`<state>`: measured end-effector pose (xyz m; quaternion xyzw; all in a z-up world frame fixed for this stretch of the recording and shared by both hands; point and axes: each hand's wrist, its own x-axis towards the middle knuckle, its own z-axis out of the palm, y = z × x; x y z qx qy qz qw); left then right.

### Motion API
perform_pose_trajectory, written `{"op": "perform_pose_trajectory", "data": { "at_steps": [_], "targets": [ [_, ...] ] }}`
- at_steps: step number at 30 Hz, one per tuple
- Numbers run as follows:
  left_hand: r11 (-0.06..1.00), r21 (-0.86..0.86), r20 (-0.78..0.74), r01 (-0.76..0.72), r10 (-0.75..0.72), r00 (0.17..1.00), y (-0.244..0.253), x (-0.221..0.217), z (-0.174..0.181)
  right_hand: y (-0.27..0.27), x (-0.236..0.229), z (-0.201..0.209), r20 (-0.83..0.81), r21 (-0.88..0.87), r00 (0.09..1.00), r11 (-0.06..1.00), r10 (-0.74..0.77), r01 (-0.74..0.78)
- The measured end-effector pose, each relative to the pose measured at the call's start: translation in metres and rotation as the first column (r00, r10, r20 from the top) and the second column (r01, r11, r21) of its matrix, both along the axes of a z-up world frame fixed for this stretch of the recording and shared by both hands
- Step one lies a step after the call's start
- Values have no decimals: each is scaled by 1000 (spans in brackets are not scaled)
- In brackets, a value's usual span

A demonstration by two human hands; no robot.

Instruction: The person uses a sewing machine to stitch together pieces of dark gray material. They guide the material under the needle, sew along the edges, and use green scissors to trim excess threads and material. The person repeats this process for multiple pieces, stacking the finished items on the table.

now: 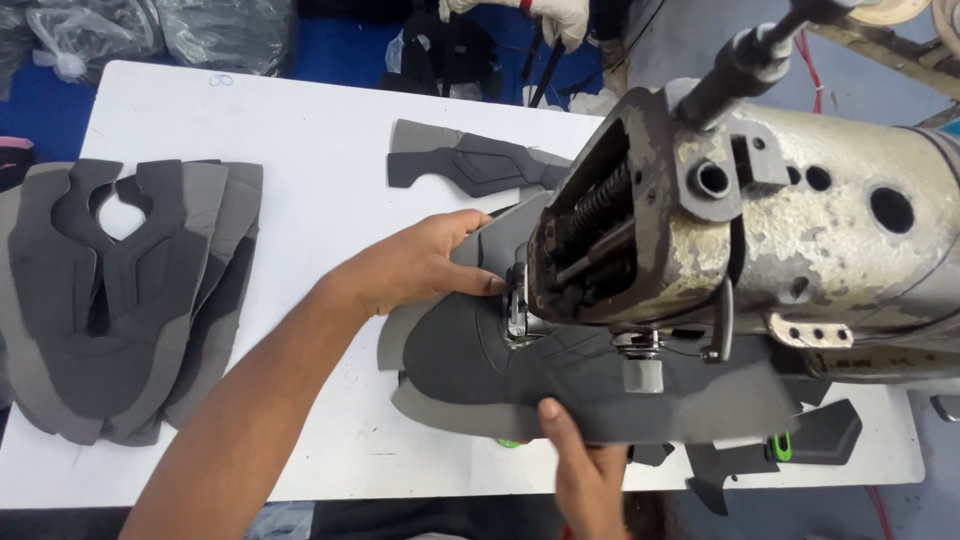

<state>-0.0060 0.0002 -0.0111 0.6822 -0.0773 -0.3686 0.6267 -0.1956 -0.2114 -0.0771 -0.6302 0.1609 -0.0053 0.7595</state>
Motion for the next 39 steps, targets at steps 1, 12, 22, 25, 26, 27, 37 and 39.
{"op": "perform_pose_trajectory", "data": {
  "at_steps": [1, 12, 22, 25, 26, 27, 37, 39],
  "targets": [
    [998, -44, -22, -55, 54, 998, 2, -1, -13, -10, 1, -4, 58, -50, 997, 998, -42, 45],
    [861, -304, -106, -408, 395, 913, -5, -69, -23, -22, 26, 30, -149, -272, 972, 952, -183, 138],
    [818, -335, 79, -467, 518, 852, -17, -89, -23, -43, 16, 0, -169, -415, 981, 910, -90, 12],
    [788, -375, 108, -489, 561, 821, -22, -94, -26, -45, 20, 2, -179, -512, 976, 859, -126, 17],
    [767, -397, 97, -503, 581, 808, -24, -95, -27, -41, 25, 11, -149, -494, 979, 868, -142, 50],
    [768, -400, 97, -501, 579, 810, -27, -97, -27, -30, 33, 31, -148, -496, 978, 867, -145, 53],
    [731, -355, 206, -583, 670, 713, -39, -102, -22, -20, 50, 46, 17, -347, 990, 928, -138, 135],
    [746, -319, 224, -585, 659, 718, -39, -101, -21, -19, 53, 49, 51, -362, 990, 922, -128, 138]
  ]
}}
